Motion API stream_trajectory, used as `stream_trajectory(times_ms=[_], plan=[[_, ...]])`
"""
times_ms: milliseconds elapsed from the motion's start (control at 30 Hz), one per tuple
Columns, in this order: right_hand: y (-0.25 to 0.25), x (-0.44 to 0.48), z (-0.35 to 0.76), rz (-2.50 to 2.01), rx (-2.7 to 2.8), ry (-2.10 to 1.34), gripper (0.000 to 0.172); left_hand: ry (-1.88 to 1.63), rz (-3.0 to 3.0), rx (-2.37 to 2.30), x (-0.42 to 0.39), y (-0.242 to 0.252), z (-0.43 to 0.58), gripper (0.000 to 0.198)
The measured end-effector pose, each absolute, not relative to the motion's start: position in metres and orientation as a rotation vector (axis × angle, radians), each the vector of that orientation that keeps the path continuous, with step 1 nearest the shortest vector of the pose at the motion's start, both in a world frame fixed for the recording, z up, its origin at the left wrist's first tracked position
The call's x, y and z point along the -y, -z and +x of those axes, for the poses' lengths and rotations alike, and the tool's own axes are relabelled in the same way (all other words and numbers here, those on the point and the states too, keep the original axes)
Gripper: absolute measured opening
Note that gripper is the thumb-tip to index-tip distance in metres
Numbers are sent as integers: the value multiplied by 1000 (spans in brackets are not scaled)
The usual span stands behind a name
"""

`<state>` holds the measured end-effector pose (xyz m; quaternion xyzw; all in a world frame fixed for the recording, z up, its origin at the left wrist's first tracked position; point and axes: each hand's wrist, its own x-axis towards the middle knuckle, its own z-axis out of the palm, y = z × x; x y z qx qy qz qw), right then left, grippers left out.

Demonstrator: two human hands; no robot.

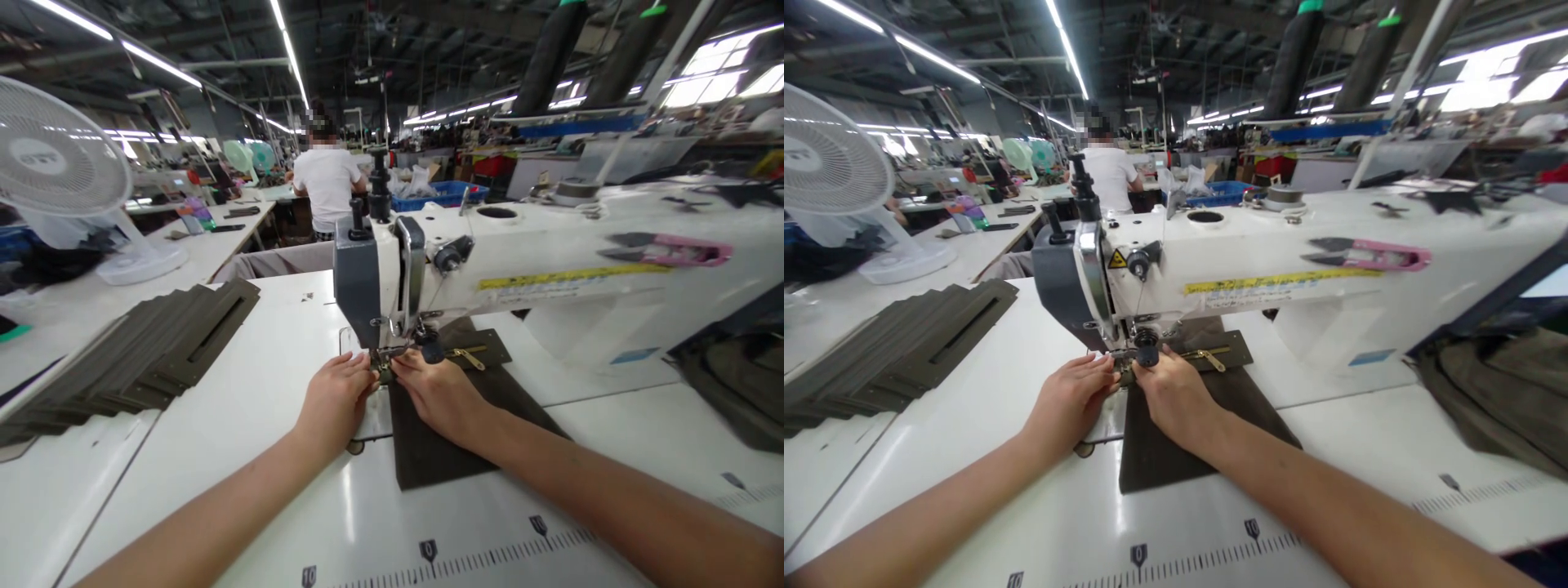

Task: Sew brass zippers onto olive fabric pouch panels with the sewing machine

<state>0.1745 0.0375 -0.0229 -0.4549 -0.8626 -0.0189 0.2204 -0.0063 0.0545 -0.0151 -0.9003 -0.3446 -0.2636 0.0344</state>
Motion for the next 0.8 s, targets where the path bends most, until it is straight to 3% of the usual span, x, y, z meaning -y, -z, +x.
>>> stream_trajectory(times_ms=[800], plan=[[26, -39, 174, -1204, 2277, 27, 21, 878, -2732, 1101, -52, 17, -5, 18]])
